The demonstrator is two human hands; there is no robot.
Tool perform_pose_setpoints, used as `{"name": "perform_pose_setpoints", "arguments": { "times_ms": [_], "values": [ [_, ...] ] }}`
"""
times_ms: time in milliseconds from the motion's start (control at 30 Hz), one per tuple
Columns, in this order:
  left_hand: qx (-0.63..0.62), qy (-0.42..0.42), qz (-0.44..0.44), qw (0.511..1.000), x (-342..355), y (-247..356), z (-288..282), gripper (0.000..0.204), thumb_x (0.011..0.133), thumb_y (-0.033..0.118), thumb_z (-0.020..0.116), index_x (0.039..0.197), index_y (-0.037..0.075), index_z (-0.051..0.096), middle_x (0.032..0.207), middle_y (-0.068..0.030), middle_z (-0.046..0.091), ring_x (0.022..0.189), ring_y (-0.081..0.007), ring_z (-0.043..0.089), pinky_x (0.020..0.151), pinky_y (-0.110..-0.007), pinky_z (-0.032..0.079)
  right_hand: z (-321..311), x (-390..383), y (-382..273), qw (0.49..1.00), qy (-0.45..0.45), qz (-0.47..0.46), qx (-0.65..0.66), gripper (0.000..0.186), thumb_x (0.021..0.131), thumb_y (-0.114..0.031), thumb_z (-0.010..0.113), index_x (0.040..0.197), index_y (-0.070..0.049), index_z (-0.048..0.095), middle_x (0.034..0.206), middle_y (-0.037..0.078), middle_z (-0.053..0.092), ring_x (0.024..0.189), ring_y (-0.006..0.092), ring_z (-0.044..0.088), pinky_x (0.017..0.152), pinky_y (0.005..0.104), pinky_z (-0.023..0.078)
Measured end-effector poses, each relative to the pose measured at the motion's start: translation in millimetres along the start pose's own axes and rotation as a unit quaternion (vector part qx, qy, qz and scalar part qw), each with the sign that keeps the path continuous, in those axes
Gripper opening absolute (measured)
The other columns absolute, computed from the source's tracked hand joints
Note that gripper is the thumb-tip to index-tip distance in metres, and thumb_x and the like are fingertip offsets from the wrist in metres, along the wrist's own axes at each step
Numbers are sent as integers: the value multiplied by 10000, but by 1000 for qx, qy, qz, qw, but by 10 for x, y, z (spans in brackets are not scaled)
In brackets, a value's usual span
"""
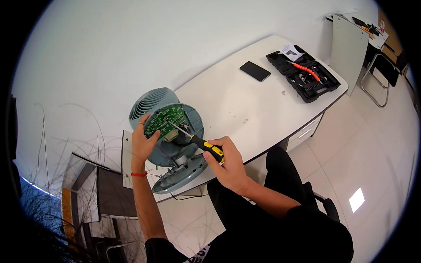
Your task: The person uses a screwdriver to remove screws from the base of a teal-colored fan. They then lift the circuit board out of the fan housing and place it on the table.
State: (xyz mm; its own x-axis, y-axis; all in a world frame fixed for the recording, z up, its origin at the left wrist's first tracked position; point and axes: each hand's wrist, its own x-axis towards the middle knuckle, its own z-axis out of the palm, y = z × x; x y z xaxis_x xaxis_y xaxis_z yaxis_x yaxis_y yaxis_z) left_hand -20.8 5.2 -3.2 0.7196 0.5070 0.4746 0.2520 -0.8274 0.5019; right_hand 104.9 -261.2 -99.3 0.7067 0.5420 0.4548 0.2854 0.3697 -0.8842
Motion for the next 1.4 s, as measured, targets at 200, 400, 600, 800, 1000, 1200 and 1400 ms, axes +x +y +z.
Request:
{"name": "perform_pose_setpoints", "arguments": {
  "times_ms": [200,400,600,800,1000,1200,1400],
  "values": [
    [-9,2,3,1000,-7,6,-5,576,833,11,751,1387,20,592,1208,-188,718,1102,-294,712,984,-369,523,36,-16,52,1000,17,-5,7,310,985,-139,725,1193,16,556,1035,117,612,880,186,589,804,308,488],
    [-7,1,4,1000,-4,3,-6,579,834,15,753,1389,21,589,1195,-186,722,1088,-289,715,975,-368,526,53,-19,64,1000,25,-11,13,313,987,-139,723,1202,11,553,1019,102,604,864,166,573,786,296,480],
    [-2,2,3,1000,3,18,3,573,833,18,754,1383,26,593,1186,-184,724,1087,-290,717,973,-372,529,10,-62,106,998,-16,-50,-34,341,960,-123,745,1204,15,551,1072,175,609,855,271,629,793,344,512],
    [8,5,2,1000,-7,-11,-6,568,834,24,756,1379,26,594,1192,-190,724,1095,-297,715,977,-379,529,19,-77,144,970,-85,-171,-154,391,897,-86,772,1208,46,574,1136,215,604,919,384,628,813,414,533],
    [34,-1,11,999,-6,-23,-15,592,838,10,755,1396,25,558,1203,-153,714,1111,-234,696,987,-344,528,19,-80,211,957,-65,-219,-177,418,898,-91,794,1235,19,573,1098,215,612,860,363,638,768,402,533],
    [16,-10,-10,1000,-9,13,-22,572,846,34,759,1384,14,564,1193,-154,712,1099,-233,694,980,-350,529,40,3,27,970,1,-170,-174,337,933,-152,784,1205,2,657,919,147,682,720,281,676,598,347,520],
    [52,1,11,999,-19,-29,-27,578,836,49,762,1380,13,568,1184,-166,711,1089,-260,698,972,-359,526,58,-10,-86,988,-12,-64,-138,327,933,-162,782,1200,-8,672,921,168,726,770,288,698,637,349,529]
  ]
}}
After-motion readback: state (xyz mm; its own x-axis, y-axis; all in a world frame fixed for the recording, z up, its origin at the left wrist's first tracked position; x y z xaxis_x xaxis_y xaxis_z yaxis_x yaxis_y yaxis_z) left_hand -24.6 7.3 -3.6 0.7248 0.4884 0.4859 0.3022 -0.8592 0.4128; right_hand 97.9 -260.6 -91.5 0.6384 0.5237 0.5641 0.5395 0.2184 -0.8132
